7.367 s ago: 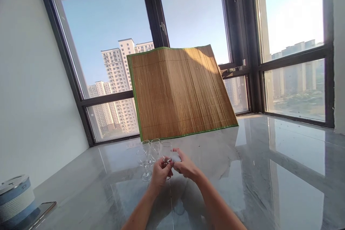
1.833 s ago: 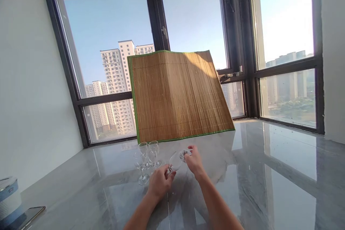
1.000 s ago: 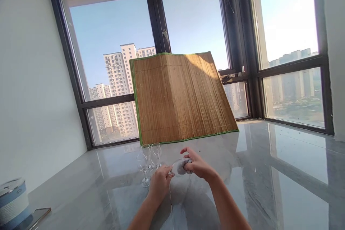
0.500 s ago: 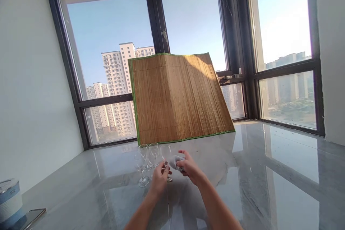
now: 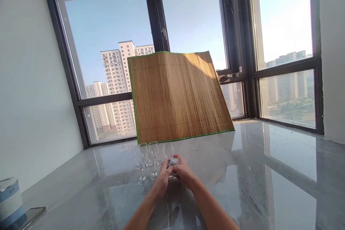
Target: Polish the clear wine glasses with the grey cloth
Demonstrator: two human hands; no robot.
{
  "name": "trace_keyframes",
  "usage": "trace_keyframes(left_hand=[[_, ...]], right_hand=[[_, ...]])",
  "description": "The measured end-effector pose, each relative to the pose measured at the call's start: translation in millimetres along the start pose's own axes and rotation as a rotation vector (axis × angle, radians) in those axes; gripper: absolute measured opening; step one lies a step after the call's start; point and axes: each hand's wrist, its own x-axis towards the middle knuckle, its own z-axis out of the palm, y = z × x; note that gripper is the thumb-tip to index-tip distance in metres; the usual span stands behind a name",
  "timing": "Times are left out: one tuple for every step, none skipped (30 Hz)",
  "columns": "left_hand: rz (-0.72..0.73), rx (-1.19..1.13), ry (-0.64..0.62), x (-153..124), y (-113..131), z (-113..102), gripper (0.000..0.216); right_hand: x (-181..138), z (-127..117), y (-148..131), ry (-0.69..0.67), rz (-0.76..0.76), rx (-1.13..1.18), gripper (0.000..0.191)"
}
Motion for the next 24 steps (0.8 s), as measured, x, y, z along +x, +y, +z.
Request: trace_keyframes(left_hand=[[0.027, 0.022, 0.006, 0.4, 0.8, -0.1, 0.063], [0.059, 0.05, 0.028, 0.4, 2.2, -0.5, 0.061], [0.093, 0.085, 0.067, -0.2, 4.4, -1.3, 0.058], [0.121, 0.124, 0.12, -1.5, 7.1, -2.5, 0.052], [0.148, 0.162, 0.177, -3.5, 10.4, -4.1, 0.044], [0.166, 0.194, 0.234, -5.9, 13.7, -6.0, 0.036], [0.168, 0.209, 0.285, -8.6, 16.9, -8.0, 0.029], [0.151, 0.201, 0.326, -11.5, 19.5, -10.2, 0.027], [0.117, 0.17, 0.36, -14.3, 21.4, -12.2, 0.028], [0.072, 0.119, 0.39, -16.8, 22.3, -14.0, 0.03], [0.02, 0.058, 0.415, -18.8, 22.4, -15.5, 0.03], [-0.039, -0.007, 0.436, -20.3, 21.8, -16.6, 0.029], [-0.101, -0.07, 0.451, -21.3, 20.8, -17.3, 0.028], [-0.162, -0.134, 0.463, -21.6, 19.7, -17.7, 0.025], [-0.219, -0.193, 0.471, -21.5, 18.5, -17.7, 0.023], [-0.268, -0.242, 0.476, -21.0, 17.6, -17.3, 0.021], [-0.308, -0.281, 0.477, -20.2, 16.8, -16.9, 0.019], [-0.339, -0.309, 0.473, -19.1, 16.2, -16.4, 0.017], [-0.359, -0.332, 0.463, -18.0, 15.5, -16.1, 0.015], [-0.372, -0.351, 0.454, -16.8, 14.8, -15.9, 0.013], [-0.381, -0.373, 0.451, -15.6, 13.9, -16.1, 0.012], [-0.387, -0.4, 0.457, -14.4, 12.8, -16.5, 0.014], [-0.39, -0.426, 0.469, -13.2, 11.5, -17.1, 0.018], [-0.392, -0.447, 0.488, -12.2, 10.1, -17.9, 0.023]], right_hand=[[2.2, 0.4, 1.4, 0.011, -0.008, -0.001, 0.063], [4.9, -0.1, 2.8, 0.025, -0.022, -0.005, 0.062], [8.2, -2.0, 4.0, 0.052, -0.042, -0.025, 0.061], [11.7, -5.3, 5.1, 0.105, -0.069, -0.073, 0.06], [15.4, -10.1, 6.1, 0.182, -0.099, -0.142, 0.059], [19.0, -16.2, 6.8, 0.27, -0.128, -0.22, 0.058], [22.2, -23.4, 7.3, 0.365, -0.152, -0.305, 0.057], [24.9, -30.9, 7.6, 0.438, -0.161, -0.363, 0.057], [26.9, -38.4, 7.7, 0.486, -0.159, -0.399, 0.057], [28.5, -45.3, 7.7, 0.526, -0.148, -0.437, 0.057], [29.6, -51.1, 7.7, 0.567, -0.123, -0.493, 0.056], [30.4, -55.6, 7.6, 0.61, -0.09, -0.561, 0.055], [31.2, -58.8, 7.6, 0.647, -0.058, -0.621, 0.055], [32.0, -60.9, 7.6, 0.675, -0.029, -0.667, 0.054], [32.8, -62.0, 7.7, 0.692, -0.006, -0.693, 0.053], [33.7, -62.5, 7.8, 0.699, 0.009, -0.697, 0.052], [34.5, -62.7, 7.9, 0.705, 0.022, -0.696, 0.051], [35.3, -62.8, 8.0, 0.71, 0.037, -0.701, 0.05], [36.0, -63.0, 8.1, 0.715, 0.052, -0.709, 0.049], [36.7, -63.2, 8.1, 0.719, 0.066, -0.717, 0.049], [37.3, -63.6, 7.9, 0.722, 0.078, -0.726, 0.049], [37.9, -64.0, 7.6, 0.723, 0.086, -0.735, 0.05], [38.5, -64.2, 7.1, 0.724, 0.093, -0.743, 0.05], [39.2, -64.3, 6.5, 0.726, 0.099, -0.75, 0.051]])
